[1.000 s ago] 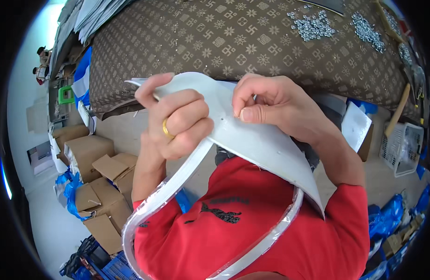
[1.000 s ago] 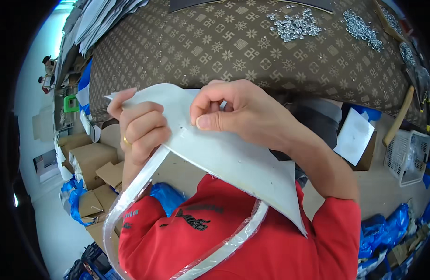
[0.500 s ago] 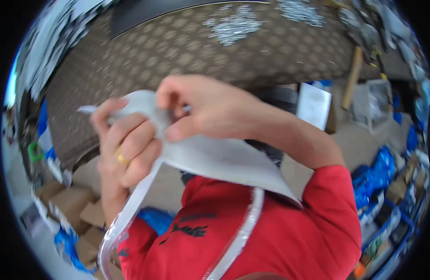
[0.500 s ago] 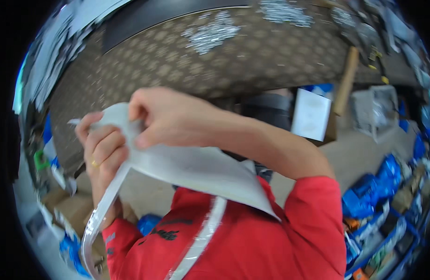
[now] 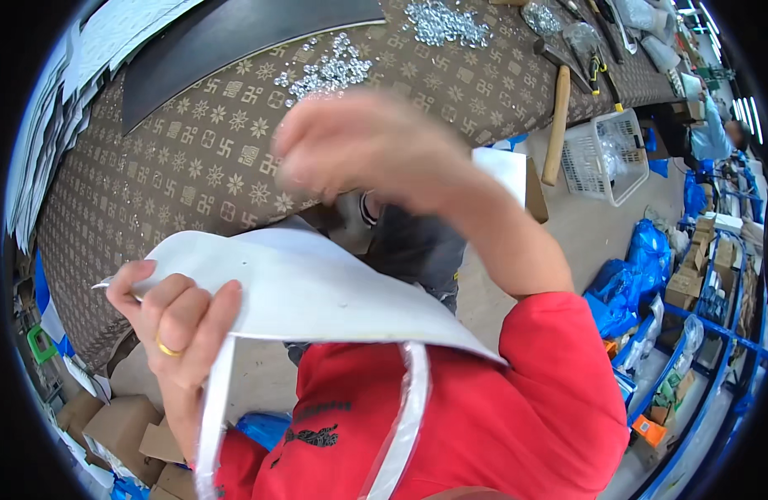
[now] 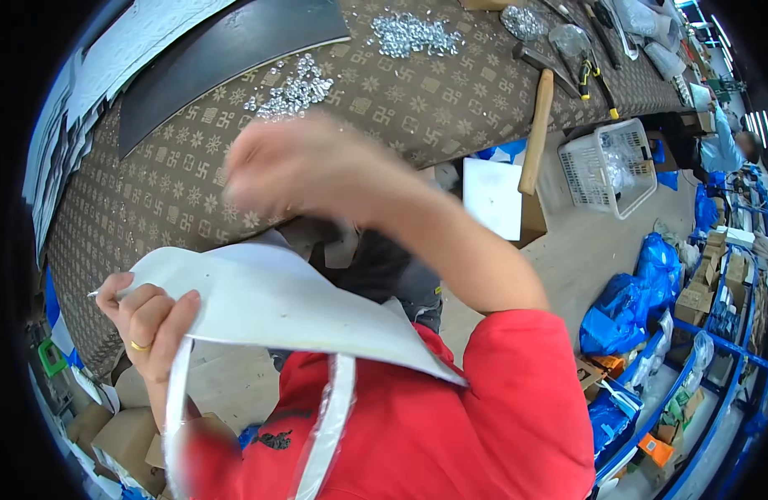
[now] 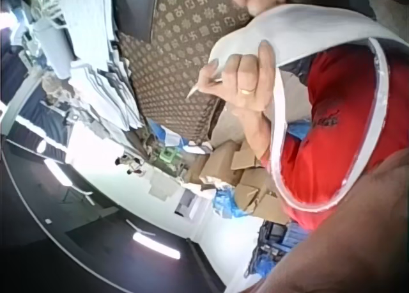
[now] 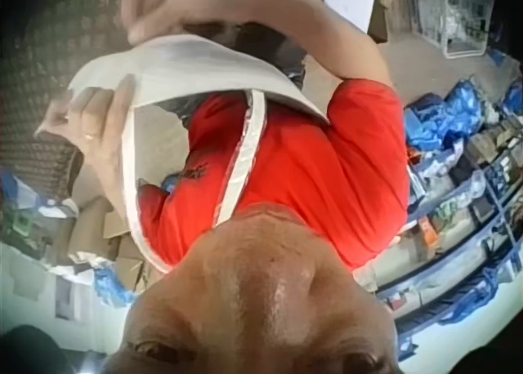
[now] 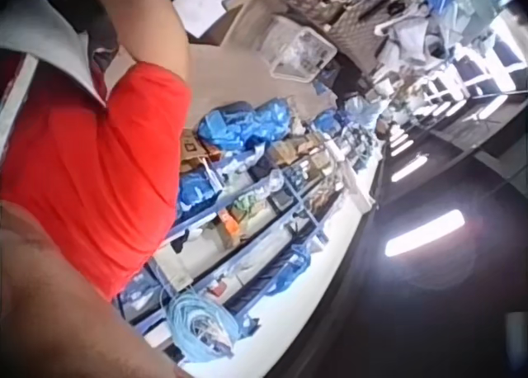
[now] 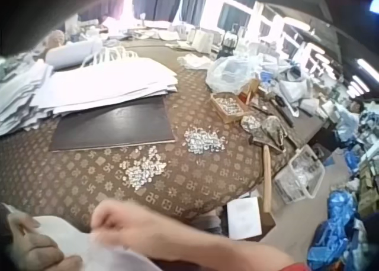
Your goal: Attaching handles to paper shopping bags using rivets and a tool.
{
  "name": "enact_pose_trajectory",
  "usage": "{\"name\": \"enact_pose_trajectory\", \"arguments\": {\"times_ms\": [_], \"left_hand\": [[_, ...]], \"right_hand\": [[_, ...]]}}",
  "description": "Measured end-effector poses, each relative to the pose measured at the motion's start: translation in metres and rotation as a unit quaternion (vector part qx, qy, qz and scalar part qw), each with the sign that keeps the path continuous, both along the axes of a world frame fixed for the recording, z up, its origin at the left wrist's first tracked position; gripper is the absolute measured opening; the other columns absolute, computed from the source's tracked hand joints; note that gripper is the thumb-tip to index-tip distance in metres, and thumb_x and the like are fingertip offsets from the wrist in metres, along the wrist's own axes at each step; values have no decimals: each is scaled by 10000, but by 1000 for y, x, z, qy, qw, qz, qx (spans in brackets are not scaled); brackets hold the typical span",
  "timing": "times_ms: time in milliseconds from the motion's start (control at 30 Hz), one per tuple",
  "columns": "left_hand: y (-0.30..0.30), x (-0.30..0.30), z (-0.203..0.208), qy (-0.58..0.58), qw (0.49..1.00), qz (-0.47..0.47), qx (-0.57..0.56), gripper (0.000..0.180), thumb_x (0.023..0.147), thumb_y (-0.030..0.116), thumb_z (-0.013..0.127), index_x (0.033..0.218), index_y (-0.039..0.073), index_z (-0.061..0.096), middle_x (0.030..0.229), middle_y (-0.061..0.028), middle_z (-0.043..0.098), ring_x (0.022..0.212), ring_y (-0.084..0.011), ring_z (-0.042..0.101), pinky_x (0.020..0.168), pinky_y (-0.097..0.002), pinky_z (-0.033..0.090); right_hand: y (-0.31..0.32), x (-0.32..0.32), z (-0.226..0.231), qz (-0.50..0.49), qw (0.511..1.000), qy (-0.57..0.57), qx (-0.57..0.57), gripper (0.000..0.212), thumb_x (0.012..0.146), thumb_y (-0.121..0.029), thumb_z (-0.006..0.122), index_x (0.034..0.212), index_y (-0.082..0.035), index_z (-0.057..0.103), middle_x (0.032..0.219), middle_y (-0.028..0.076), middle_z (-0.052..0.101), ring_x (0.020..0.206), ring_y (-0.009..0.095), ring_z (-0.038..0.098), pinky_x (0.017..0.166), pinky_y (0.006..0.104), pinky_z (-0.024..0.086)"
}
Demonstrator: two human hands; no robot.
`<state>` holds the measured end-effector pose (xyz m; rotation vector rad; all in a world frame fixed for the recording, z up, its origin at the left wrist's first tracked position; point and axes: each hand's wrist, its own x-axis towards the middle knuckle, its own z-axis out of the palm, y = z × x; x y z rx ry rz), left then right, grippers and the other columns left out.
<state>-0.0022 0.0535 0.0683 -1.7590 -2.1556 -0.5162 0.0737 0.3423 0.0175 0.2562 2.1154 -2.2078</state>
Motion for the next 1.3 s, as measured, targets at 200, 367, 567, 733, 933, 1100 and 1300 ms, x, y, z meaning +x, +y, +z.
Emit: {"name": "enact_pose_trajectory", "arguments": {"times_ms": [200,367,567,733,933,1100,1300], "left_hand": [[-13,-19,-5,8,1000,-4,6,330,617,173,733,944,134,719,887,-3,511,911,-178,630,1059,-565,413],[-10,-27,-14,24,999,-19,27,295,643,164,741,934,162,689,892,-2,546,959,-189,657,1092,-587,393],[-4,-37,-29,61,996,-22,55,277,672,154,741,939,184,672,897,0,569,961,-194,669,1110,-598,377],[-9,-32,-23,29,999,6,41,217,664,166,738,878,184,705,884,25,624,951,-177,680,1099,-576,379],[4,-31,-24,58,988,-44,137,217,626,177,738,840,201,708,863,71,639,894,-148,680,1059,-526,386],[5,-30,-21,57,987,-49,139,227,610,184,730,834,203,703,860,73,634,884,-145,678,1047,-532,394],[2,-29,-17,57,991,-51,108,242,649,237,778,879,230,700,900,51,588,962,-155,665,1085,-539,415]], "right_hand": [[187,30,-33,-451,728,-23,516,217,957,-172,678,1097,-31,763,883,61,741,790,152,677,751,297,527],[218,28,-69,-352,672,84,646,197,966,-188,674,1073,-50,766,927,119,749,822,231,711,769,333,530],[201,31,-49,-372,717,13,590,191,972,-224,699,1048,-56,747,948,101,735,847,230,706,773,352,540],[132,30,-14,-306,951,37,-37,118,985,-107,676,1081,-43,702,954,20,673,827,98,631,726,251,518],[-16,1,-20,79,980,-9,-185,112,875,-20,760,958,-43,689,998,11,596,891,101,587,776,247,469],[-51,-26,-16,174,971,20,-163,104,853,-53,799,877,-49,699,1003,0,584,920,99,563,802,256,431],[-51,-38,-10,223,957,-8,-184,143,849,-113,822,895,-53,702,932,-20,597,881,78,567,791,245,424]]}}
